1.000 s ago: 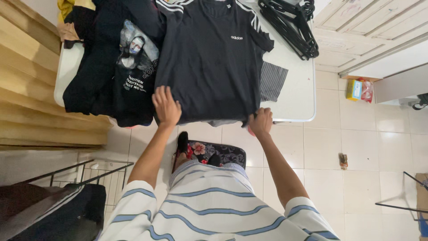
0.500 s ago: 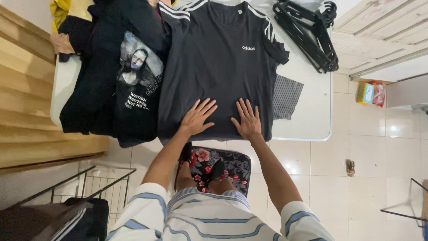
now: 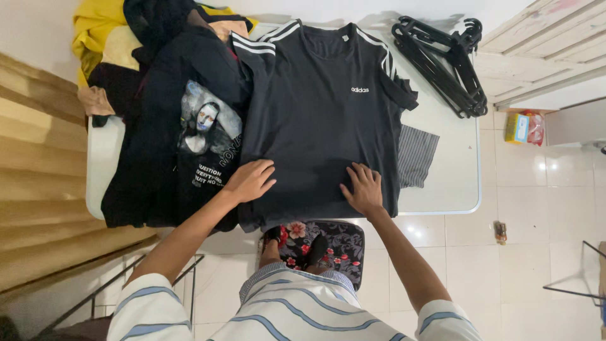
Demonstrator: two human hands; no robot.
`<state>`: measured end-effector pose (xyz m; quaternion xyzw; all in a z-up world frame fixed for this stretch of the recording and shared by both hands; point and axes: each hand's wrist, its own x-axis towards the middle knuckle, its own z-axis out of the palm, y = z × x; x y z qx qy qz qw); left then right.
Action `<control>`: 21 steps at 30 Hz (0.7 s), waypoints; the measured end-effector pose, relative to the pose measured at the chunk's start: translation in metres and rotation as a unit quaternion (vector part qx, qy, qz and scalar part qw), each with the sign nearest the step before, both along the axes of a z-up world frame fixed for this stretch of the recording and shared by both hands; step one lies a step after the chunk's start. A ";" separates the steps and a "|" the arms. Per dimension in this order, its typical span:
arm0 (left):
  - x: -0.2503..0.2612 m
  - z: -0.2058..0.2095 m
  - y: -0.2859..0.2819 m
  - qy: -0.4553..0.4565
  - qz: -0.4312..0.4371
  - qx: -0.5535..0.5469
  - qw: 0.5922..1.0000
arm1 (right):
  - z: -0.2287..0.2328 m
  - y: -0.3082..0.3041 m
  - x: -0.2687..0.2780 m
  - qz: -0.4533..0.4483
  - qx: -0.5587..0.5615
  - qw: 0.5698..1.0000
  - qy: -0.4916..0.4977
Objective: The person smooths out a blue long-sleeved shirt on a white table, places a hanger inside it, and hangs it on a nearby clothing rack. They repeat this process with a black Adidas t-shirt and a black graphic t-shirt, smoothing each garment before placing it on a hanger and moving it to the rack.
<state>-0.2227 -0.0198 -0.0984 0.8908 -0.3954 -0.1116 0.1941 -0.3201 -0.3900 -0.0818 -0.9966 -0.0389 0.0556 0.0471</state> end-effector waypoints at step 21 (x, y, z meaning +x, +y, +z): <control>0.125 -0.012 -0.057 -0.097 0.092 -0.017 0.991 | -0.008 0.057 0.167 0.120 -0.007 0.993 0.020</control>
